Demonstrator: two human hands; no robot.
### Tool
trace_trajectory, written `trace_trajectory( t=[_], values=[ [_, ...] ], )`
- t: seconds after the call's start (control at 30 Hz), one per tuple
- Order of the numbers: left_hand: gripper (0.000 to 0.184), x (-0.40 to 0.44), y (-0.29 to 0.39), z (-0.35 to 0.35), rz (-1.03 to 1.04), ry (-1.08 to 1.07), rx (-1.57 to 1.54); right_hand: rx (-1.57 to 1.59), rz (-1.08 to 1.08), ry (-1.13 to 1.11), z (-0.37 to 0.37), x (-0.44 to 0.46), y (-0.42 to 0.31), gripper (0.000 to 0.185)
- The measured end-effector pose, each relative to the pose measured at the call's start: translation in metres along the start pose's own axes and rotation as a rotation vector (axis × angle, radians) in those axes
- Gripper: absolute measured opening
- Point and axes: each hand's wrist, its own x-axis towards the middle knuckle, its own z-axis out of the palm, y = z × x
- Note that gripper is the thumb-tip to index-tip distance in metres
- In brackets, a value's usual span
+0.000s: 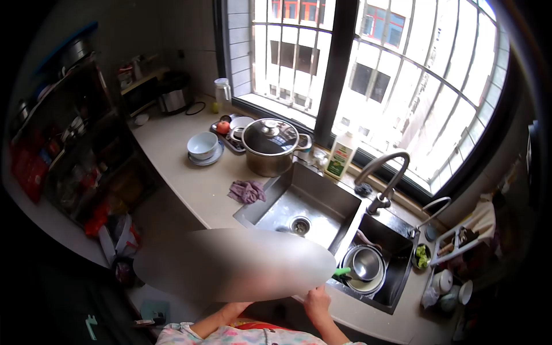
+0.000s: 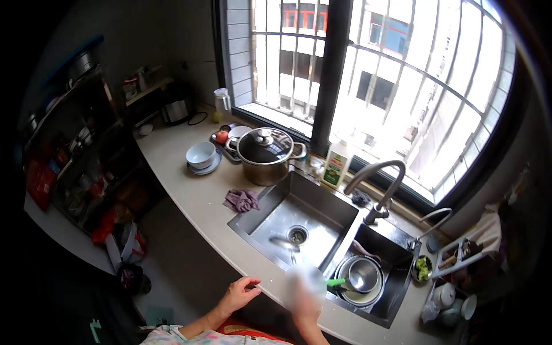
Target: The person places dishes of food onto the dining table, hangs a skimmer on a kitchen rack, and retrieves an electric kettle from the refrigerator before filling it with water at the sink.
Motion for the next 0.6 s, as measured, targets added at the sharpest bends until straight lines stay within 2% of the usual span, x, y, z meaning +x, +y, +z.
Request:
trace_trajectory(
  t=[0.1,0.17,0.2,0.23,0.27,0.3,0.37,0.43,0.47,0.5,0.57,0.6],
  values=[
    [0.032,0.007,-0.012,-0.023,-0.020,0.038,-0.019,0.230,0.064,0.060,-0.027,0.005,-0.023,0.042],
    [0.031,0.012,-0.022,-0.048,0.032,0.073,-0.031,0.474,-0.040,0.390,-0.009,0.014,-0.017,0.045],
    [0.031,0.016,-0.021,-0.066,0.107,0.087,0.047,0.593,-0.016,0.373,-0.002,0.017,-0.021,0.046],
    [0.031,0.021,-0.042,-0.075,0.241,0.134,-0.043,0.816,-0.073,0.469,0.026,0.026,-0.018,0.046],
    [0.030,0.022,-0.038,-0.093,0.101,0.103,0.026,0.483,-0.276,0.583,0.005,0.018,-0.049,0.031],
    [0.028,0.025,-0.043,-0.106,0.126,0.159,-0.142,0.764,-0.330,0.550,-0.001,0.016,-0.090,0.041],
    [0.041,0.039,-0.073,-0.132,0.177,0.079,-0.149,1.157,-0.155,0.273,0.014,0.012,-0.149,0.045],
    [0.046,0.051,-0.091,-0.154,0.198,0.084,-0.310,1.244,-0.282,0.011,0.056,0.029,-0.187,0.045],
    [0.049,0.056,-0.098,-0.167,0.239,0.068,-0.374,1.258,-0.342,-0.029,0.076,0.039,-0.215,0.042],
    [0.044,0.047,-0.075,-0.197,0.123,0.017,-0.568,1.215,-0.414,-0.087,0.092,0.050,-0.243,0.041],
    [0.033,0.077,-0.124,-0.207,0.272,0.224,-0.747,1.231,-0.620,-0.143,0.107,0.062,-0.313,0.044],
    [0.026,0.054,-0.090,-0.256,0.175,0.309,-0.721,1.204,-0.619,-0.270,0.111,0.070,-0.338,0.045]
  ],
)
